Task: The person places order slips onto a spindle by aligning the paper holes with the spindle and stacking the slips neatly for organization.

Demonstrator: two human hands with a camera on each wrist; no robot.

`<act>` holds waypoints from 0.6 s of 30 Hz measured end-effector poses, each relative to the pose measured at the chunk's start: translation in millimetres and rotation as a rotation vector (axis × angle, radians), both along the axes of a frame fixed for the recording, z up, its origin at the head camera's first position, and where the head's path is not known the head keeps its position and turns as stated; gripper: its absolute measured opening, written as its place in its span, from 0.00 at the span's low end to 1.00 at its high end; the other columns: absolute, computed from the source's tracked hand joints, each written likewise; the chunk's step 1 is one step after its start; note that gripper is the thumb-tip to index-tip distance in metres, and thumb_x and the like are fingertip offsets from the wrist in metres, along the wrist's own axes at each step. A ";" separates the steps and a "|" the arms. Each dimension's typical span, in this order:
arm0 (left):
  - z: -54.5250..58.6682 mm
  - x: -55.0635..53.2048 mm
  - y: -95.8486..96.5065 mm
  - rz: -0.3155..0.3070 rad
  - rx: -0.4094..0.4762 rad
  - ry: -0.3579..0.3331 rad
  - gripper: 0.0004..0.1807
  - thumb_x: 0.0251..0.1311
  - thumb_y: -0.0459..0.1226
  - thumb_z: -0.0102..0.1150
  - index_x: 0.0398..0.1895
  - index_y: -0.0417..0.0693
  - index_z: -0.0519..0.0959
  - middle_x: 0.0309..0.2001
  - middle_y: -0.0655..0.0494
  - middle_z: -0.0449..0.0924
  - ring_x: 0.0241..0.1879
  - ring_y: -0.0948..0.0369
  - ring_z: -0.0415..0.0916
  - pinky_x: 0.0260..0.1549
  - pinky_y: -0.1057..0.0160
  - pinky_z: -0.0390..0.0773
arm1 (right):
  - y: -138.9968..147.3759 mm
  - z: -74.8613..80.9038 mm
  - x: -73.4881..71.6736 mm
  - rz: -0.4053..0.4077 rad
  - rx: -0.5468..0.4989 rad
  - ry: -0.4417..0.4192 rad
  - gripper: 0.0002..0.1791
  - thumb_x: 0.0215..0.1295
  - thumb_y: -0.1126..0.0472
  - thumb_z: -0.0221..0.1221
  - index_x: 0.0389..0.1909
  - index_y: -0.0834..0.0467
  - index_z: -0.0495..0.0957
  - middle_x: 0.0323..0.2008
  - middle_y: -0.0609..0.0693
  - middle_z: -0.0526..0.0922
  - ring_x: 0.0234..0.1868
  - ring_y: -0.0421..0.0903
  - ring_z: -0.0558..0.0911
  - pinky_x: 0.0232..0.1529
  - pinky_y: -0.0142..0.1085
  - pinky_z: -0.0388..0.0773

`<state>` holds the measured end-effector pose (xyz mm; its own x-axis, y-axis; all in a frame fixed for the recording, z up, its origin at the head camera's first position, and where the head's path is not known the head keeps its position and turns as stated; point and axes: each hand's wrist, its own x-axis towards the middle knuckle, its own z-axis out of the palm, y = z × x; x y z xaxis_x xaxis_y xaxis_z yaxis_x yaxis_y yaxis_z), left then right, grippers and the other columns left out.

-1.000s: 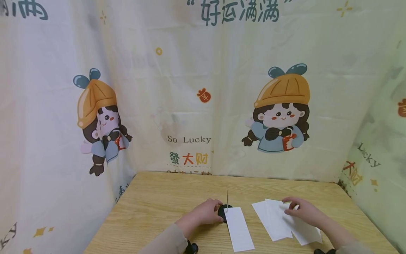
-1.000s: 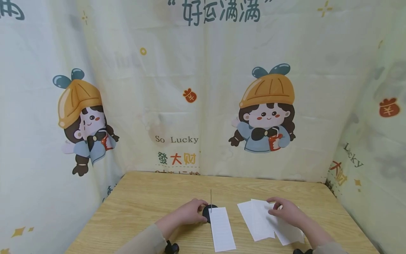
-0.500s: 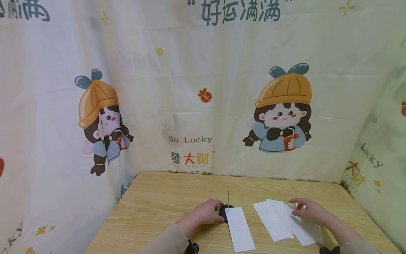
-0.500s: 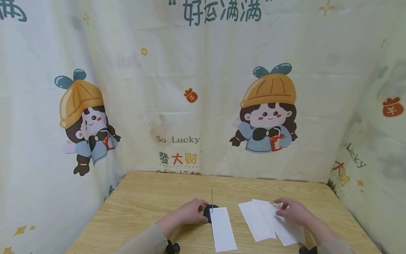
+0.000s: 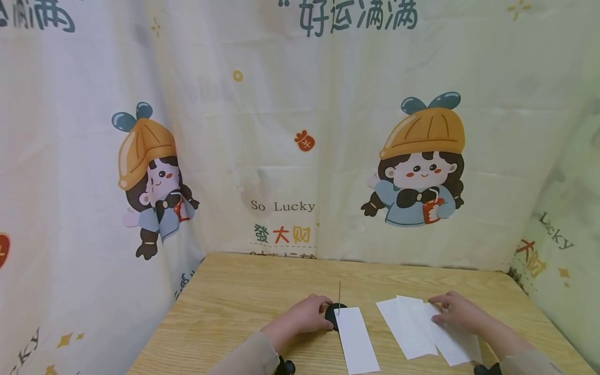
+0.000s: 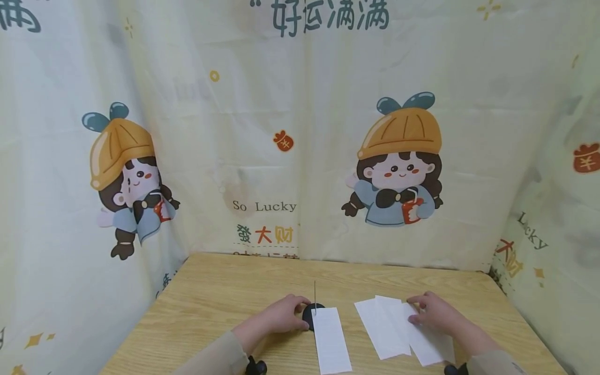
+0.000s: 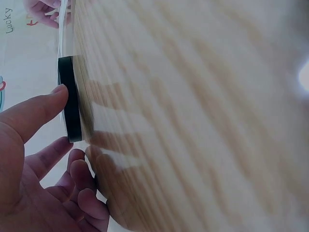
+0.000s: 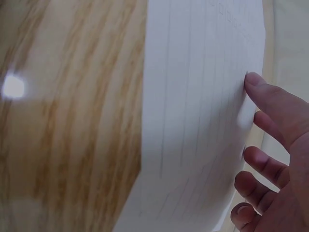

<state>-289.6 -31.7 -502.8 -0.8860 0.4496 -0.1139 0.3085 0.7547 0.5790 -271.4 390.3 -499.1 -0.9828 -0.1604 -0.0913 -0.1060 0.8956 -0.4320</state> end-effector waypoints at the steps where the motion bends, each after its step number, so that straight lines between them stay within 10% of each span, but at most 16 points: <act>1: -0.5 -0.2 0.6 0.001 -0.003 0.000 0.29 0.51 0.46 0.75 0.58 0.56 0.78 0.40 0.58 0.74 0.38 0.60 0.71 0.47 0.54 0.73 | 0.6 -0.8 0.0 0.006 0.002 0.005 0.30 0.55 0.50 0.72 0.54 0.62 0.80 0.39 0.54 0.74 0.38 0.49 0.74 0.39 0.47 0.73; 18: -0.2 0.2 0.8 -0.011 -0.022 0.013 0.30 0.51 0.47 0.74 0.59 0.56 0.77 0.40 0.58 0.73 0.37 0.61 0.71 0.47 0.56 0.74 | -4.9 -3.6 1.5 -0.006 -0.088 0.065 0.19 0.53 0.59 0.73 0.42 0.61 0.77 0.36 0.52 0.77 0.36 0.48 0.75 0.39 0.46 0.73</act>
<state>-289.4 -31.0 -502.9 -0.8825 0.4568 -0.1121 0.3244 0.7636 0.5583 -269.9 385.5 -502.7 -0.9872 -0.1592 -0.0135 -0.1310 0.8550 -0.5019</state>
